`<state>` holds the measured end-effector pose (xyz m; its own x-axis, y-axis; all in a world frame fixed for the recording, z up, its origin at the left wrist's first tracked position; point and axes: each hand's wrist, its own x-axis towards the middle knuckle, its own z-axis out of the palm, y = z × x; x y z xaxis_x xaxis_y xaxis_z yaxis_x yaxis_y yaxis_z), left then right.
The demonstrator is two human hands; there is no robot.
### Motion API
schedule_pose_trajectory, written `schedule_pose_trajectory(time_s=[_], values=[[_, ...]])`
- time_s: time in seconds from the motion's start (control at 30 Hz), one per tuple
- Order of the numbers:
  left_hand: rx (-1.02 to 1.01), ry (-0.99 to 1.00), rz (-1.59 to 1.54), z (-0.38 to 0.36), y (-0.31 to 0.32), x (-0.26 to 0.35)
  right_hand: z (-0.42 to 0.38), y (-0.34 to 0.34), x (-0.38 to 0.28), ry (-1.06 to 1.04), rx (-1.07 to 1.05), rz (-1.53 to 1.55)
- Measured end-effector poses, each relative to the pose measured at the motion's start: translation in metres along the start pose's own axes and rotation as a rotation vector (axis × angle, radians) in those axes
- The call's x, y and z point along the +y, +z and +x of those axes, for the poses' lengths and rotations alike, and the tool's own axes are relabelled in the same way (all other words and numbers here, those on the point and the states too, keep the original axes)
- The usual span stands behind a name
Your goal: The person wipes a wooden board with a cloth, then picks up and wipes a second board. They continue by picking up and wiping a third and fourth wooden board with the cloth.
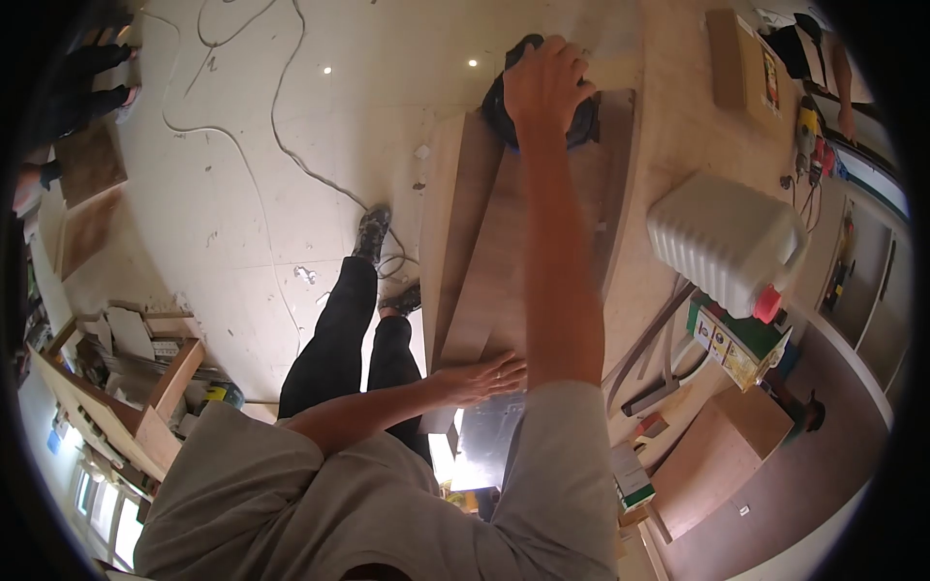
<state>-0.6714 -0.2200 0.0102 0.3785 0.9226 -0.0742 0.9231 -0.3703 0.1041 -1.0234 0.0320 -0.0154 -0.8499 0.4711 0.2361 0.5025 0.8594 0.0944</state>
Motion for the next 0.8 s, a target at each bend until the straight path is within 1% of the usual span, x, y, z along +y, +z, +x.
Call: schedule_pose_trajectory(time_s=[0.03, 0.13, 0.17, 0.27, 0.3, 0.37, 0.43, 0.47, 0.5, 0.53, 0.57, 0.6, 0.63, 0.67, 0.7, 0.77, 0.8], values=[[0.008, 0.006, -0.008, 0.0, 0.0, 0.0, 0.007, 0.0, 0.0, -0.035, 0.057, -0.019], [0.01, 0.015, -0.003, 0.001, 0.001, -0.003, 0.036, -0.013, -0.001, -0.284, 0.164, -0.071], [0.007, 0.018, -0.002, 0.001, 0.004, -0.002, 0.044, -0.026, -0.006, -0.237, 0.268, -0.017], [0.015, 0.008, -0.027, 0.006, 0.005, 0.009, 0.059, -0.092, 0.006, -0.143, 0.294, 0.115], [0.02, -0.011, -0.018, 0.004, 0.003, 0.009, 0.039, -0.153, -0.004, 0.066, 0.084, 0.226], [0.011, -0.025, -0.029, 0.003, 0.003, 0.007, 0.009, -0.185, 0.027, 0.129, -0.09, 0.309], [0.004, -0.028, -0.039, 0.001, 0.001, 0.005, -0.046, -0.206, 0.045, 0.173, -0.164, 0.407], [0.001, -0.021, -0.043, 0.001, 0.0, 0.003, -0.085, -0.185, 0.061, 0.137, -0.116, 0.431], [0.006, -0.023, -0.049, 0.002, 0.0, 0.002, -0.126, -0.183, 0.059, 0.173, -0.086, 0.502], [0.009, -0.023, -0.055, 0.004, 0.001, 0.003, -0.167, -0.171, 0.056, 0.313, -0.192, 0.39], [0.009, -0.022, -0.064, 0.006, 0.005, 0.006, -0.205, -0.161, 0.051, 0.375, -0.236, 0.4], [0.048, -0.073, -0.065, 0.008, 0.015, 0.017, -0.24, -0.149, 0.045, 0.441, -0.284, 0.412], [0.084, -0.124, -0.064, 0.009, 0.03, 0.03, -0.279, -0.127, 0.037, 0.381, -0.191, 0.292], [0.116, -0.138, -0.092, 0.009, 0.034, 0.033, -0.301, -0.11, 0.03, 0.321, -0.099, 0.173], [0.149, -0.151, -0.12, 0.009, 0.039, 0.035, -0.3, -0.105, 0.027, 0.334, -0.088, 0.17], [0.208, -0.107, -0.237, 0.01, 0.04, 0.029, -0.283, -0.089, 0.022, 0.358, -0.064, 0.163], [0.153, -0.096, -0.122, 0.008, 0.039, 0.037, -0.27, -0.082, 0.023, 0.393, -0.11, 0.176]])
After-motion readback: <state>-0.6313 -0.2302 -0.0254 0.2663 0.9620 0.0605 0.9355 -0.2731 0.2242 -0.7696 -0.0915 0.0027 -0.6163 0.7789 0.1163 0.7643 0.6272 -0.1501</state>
